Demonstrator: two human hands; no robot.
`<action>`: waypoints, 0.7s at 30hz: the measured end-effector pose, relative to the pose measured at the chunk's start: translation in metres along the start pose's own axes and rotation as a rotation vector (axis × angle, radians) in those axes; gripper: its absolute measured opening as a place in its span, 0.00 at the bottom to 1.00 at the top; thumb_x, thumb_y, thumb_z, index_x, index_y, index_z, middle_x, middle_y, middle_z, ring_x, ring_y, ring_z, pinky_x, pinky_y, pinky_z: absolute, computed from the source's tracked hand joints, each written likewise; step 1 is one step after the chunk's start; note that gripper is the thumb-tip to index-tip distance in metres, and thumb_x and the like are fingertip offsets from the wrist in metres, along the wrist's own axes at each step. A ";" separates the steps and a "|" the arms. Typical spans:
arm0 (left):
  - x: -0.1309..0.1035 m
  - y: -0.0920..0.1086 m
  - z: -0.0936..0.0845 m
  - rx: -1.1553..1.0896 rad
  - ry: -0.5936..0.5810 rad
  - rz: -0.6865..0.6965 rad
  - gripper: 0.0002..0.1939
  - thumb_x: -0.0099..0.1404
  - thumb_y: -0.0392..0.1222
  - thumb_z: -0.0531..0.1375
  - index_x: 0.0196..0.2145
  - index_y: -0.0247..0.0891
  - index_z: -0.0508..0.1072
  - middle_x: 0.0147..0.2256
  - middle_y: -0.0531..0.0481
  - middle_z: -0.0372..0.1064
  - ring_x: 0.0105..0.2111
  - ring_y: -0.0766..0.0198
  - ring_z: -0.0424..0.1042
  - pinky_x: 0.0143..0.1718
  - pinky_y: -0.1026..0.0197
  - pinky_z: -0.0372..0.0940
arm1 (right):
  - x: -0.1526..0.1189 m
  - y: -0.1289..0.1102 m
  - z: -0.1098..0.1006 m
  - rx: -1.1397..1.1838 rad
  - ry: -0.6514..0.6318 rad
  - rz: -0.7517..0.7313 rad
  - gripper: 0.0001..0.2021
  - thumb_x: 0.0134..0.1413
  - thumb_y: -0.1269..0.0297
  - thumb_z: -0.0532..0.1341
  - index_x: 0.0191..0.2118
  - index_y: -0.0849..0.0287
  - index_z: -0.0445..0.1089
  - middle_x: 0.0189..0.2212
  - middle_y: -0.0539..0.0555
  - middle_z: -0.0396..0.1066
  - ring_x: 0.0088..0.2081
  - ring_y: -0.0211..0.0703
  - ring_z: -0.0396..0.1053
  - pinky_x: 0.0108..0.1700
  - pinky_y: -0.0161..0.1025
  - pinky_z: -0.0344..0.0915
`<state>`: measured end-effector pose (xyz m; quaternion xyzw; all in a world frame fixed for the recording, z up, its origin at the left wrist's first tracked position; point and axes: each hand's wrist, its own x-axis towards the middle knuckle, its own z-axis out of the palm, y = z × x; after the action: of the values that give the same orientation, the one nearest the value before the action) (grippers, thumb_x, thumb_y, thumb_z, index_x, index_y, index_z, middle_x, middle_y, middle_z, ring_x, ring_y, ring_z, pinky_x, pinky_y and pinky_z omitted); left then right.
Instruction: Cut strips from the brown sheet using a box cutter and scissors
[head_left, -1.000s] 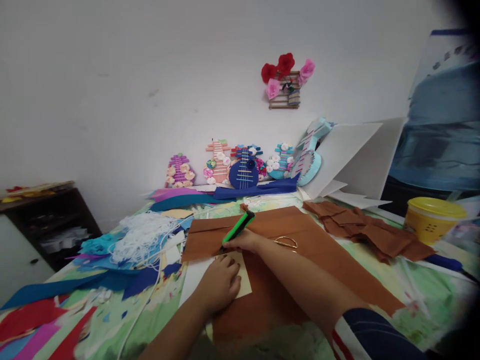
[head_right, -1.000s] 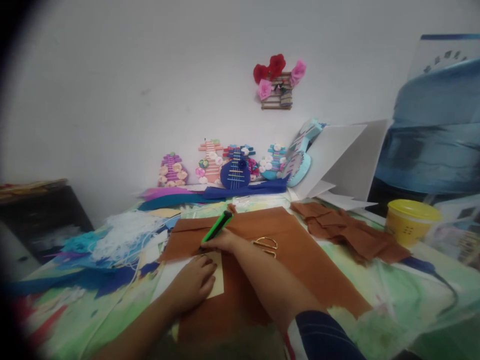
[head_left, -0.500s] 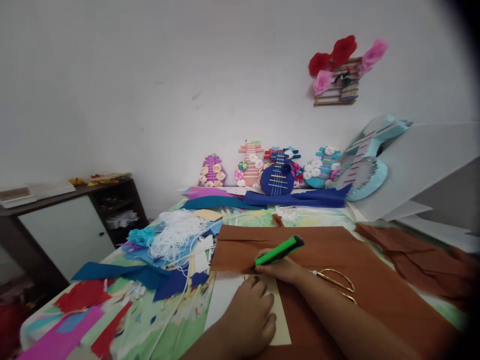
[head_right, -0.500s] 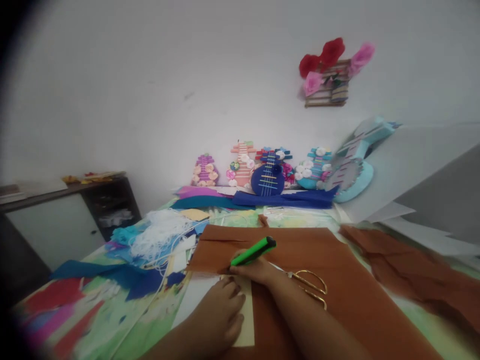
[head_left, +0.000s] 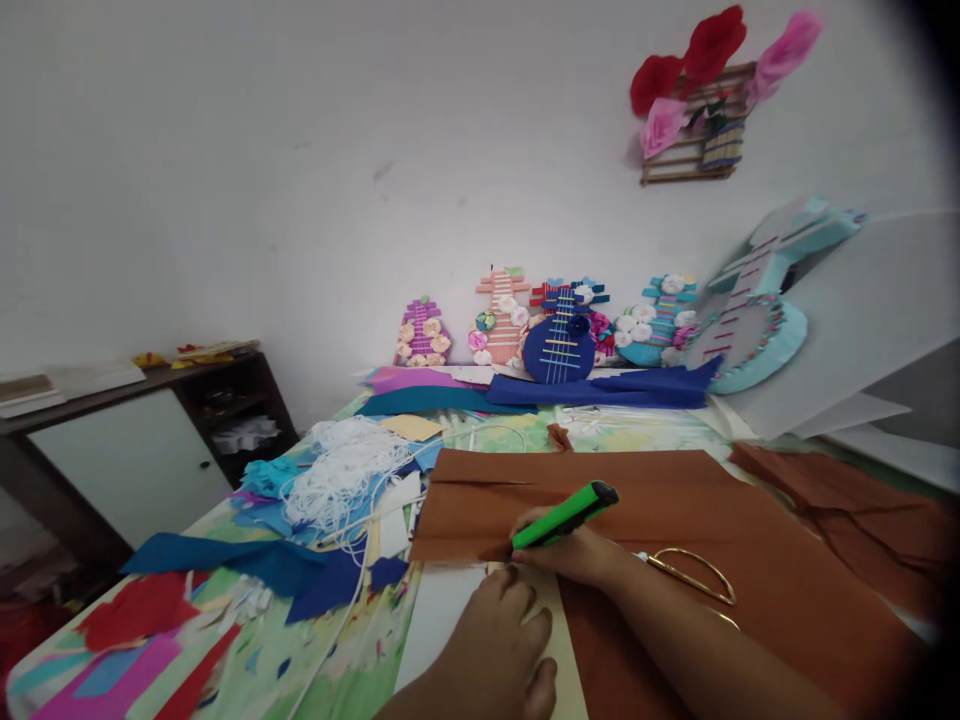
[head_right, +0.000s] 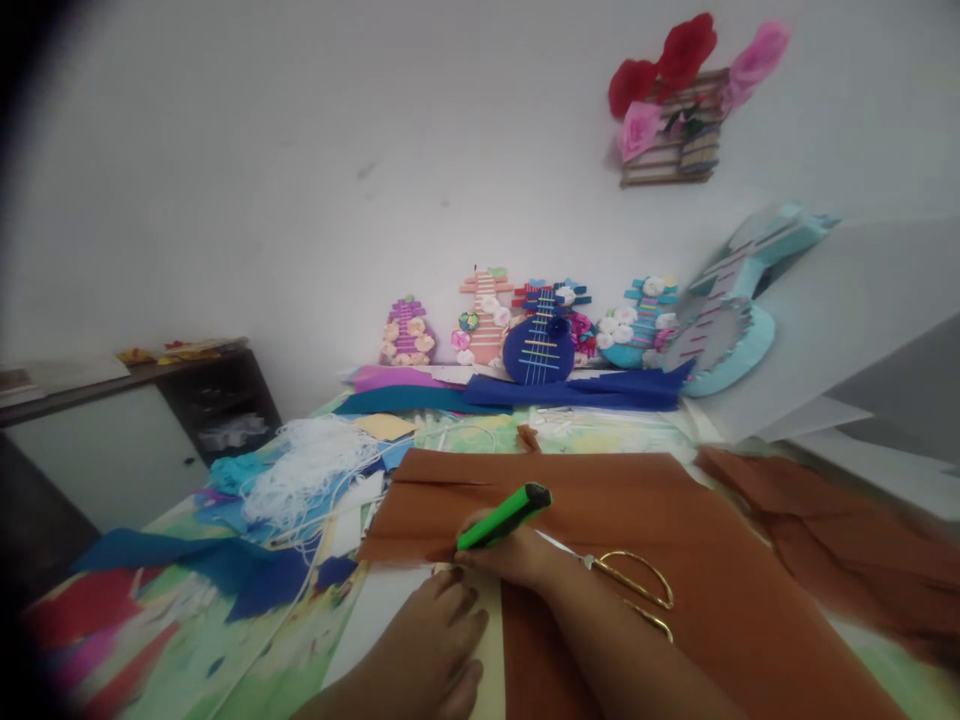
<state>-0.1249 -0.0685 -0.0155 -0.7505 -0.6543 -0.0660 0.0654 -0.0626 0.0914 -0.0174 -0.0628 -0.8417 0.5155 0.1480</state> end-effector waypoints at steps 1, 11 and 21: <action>0.000 0.000 0.001 0.004 0.001 0.001 0.11 0.56 0.46 0.55 0.33 0.36 0.68 0.33 0.47 0.64 0.38 0.56 0.58 0.48 0.53 0.51 | 0.000 0.001 0.000 0.011 -0.002 -0.005 0.08 0.41 0.64 0.62 0.30 0.60 0.67 0.28 0.50 0.67 0.32 0.39 0.64 0.34 0.34 0.62; -0.003 0.000 0.002 -0.040 0.032 -0.020 0.09 0.54 0.44 0.56 0.32 0.37 0.67 0.34 0.47 0.62 0.39 0.57 0.58 0.47 0.54 0.52 | -0.002 0.002 -0.004 0.007 0.037 0.021 0.07 0.39 0.64 0.62 0.27 0.60 0.66 0.27 0.50 0.66 0.31 0.39 0.64 0.35 0.35 0.62; -0.004 0.005 -0.004 -0.079 0.059 -0.049 0.06 0.54 0.40 0.55 0.32 0.38 0.66 0.34 0.49 0.62 0.39 0.58 0.58 0.49 0.55 0.51 | -0.004 -0.008 -0.008 0.037 0.034 0.042 0.06 0.36 0.66 0.63 0.24 0.60 0.67 0.26 0.49 0.67 0.31 0.39 0.65 0.34 0.34 0.63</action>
<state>-0.1207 -0.0742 -0.0124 -0.7340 -0.6672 -0.1155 0.0532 -0.0560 0.0940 -0.0076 -0.0865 -0.8278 0.5330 0.1523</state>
